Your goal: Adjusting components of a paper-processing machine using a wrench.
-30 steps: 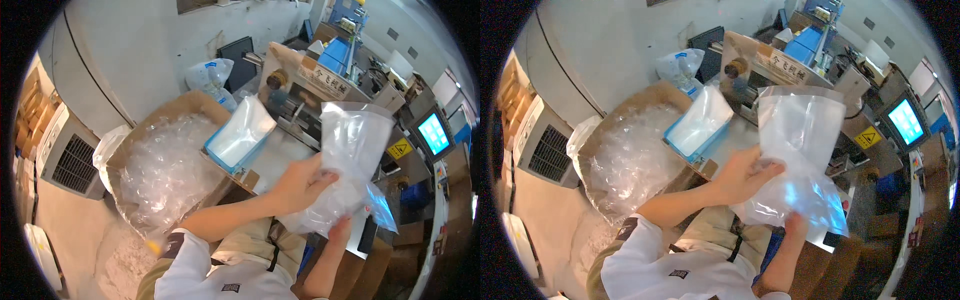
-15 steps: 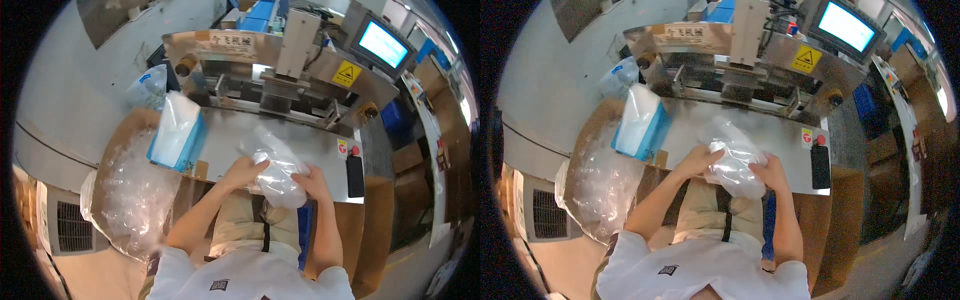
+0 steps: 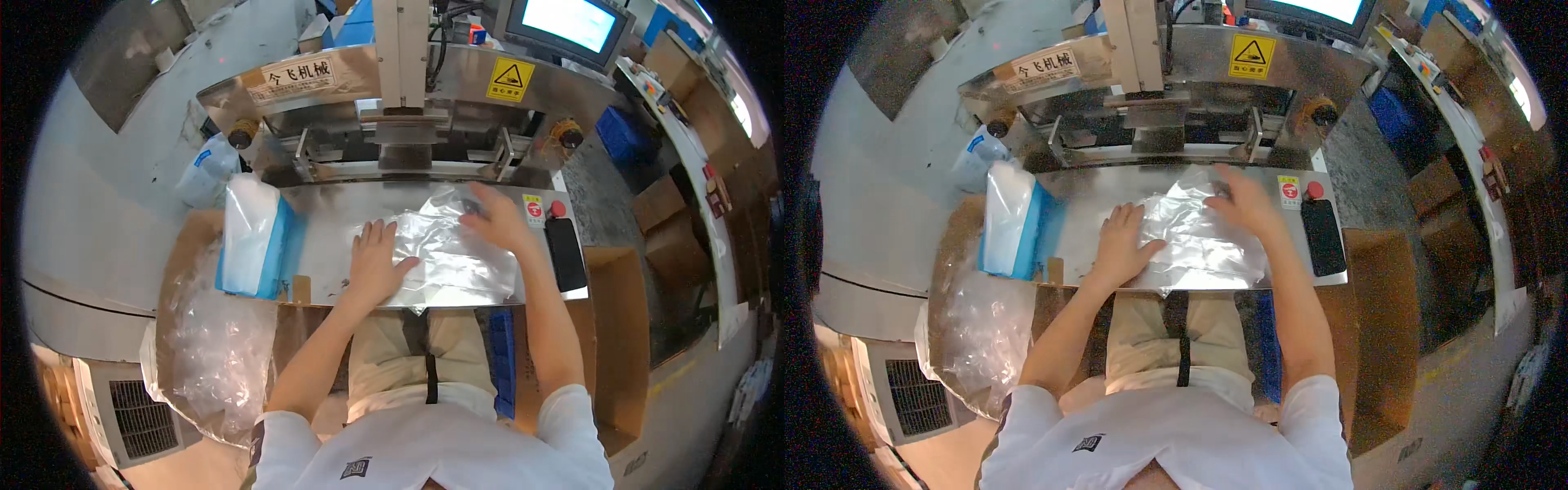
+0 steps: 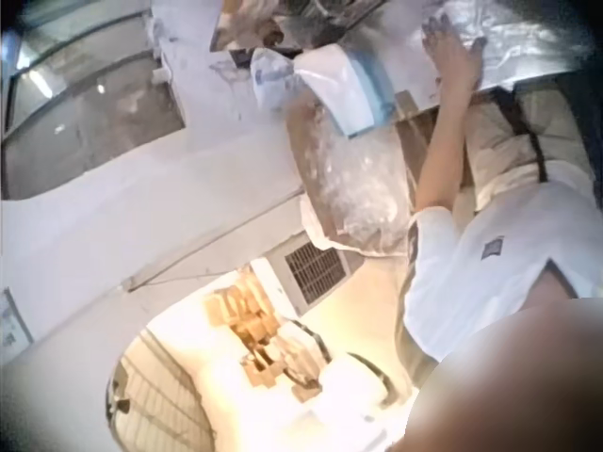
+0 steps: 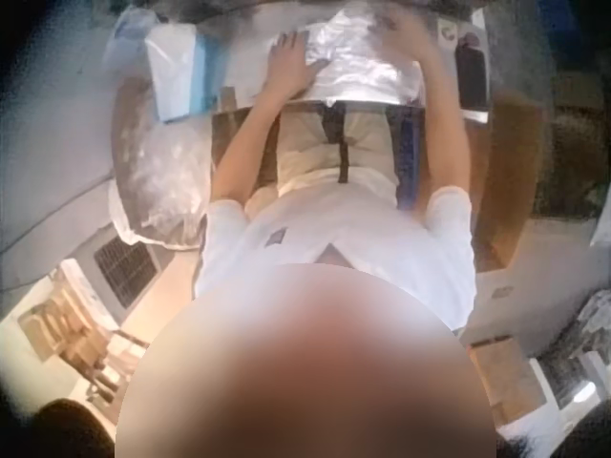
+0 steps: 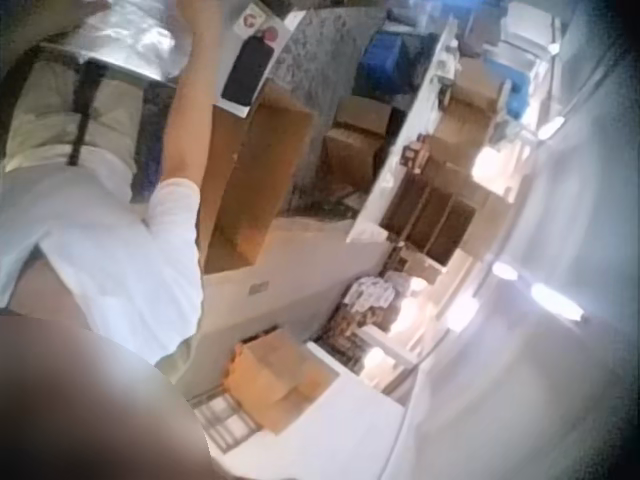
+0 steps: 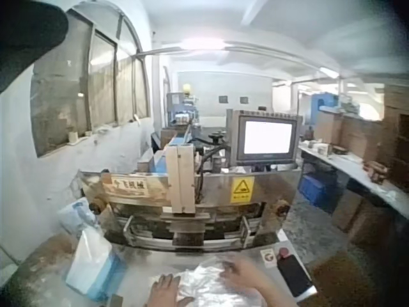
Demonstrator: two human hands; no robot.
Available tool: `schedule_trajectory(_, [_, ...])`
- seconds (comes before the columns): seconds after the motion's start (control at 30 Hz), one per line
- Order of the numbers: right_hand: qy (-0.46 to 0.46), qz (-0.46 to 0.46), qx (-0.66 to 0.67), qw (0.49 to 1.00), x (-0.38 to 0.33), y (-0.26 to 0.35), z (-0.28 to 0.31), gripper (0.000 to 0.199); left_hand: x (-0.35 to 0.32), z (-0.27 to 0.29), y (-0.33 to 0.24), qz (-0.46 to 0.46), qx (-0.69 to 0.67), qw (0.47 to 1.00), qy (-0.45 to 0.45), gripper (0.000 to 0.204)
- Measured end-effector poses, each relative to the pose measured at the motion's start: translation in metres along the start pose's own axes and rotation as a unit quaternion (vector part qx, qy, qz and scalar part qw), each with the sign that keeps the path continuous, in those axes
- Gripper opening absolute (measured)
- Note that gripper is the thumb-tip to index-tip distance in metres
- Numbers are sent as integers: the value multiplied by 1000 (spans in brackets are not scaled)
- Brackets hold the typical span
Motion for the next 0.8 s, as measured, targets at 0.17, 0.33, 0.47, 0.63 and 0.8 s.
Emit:
schedule_trajectory(0.17, [-211, -10, -19, 977, -89, -11, -11, 48, 0, 0, 7, -64, 22, 997, -44, 56])
schedule_trajectory(0.33, [-194, -20, -78, 978, -120, -1, -29, 43, 17, 2, 4, -76, 9, 997, -9, 50])
schedule_trajectory(0.47, [-169, 5, -65, 983, -114, 2, -34, 42, 26, -1, 3, -110, 21, 994, 5, 48])
schedule_trajectory(0.63, [-123, -79, 185, 972, -91, 25, -35, 42, 44, 10, 7, -93, 3, 994, 51, 51])
schedule_trajectory(0.8, [-172, -18, 124, 977, -78, 28, -53, 43, 53, 7, 14, -95, 36, 990, 99, 57])
Point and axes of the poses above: each hand's wrist, its own x-axis towards the middle knuckle, its own z-axis out of the back of the hand, y = z × x, the point moved 2 cm from there along x, towards the middle knuckle, and after that the axes turned 2 degrees about -y, right-handed, at the moved point
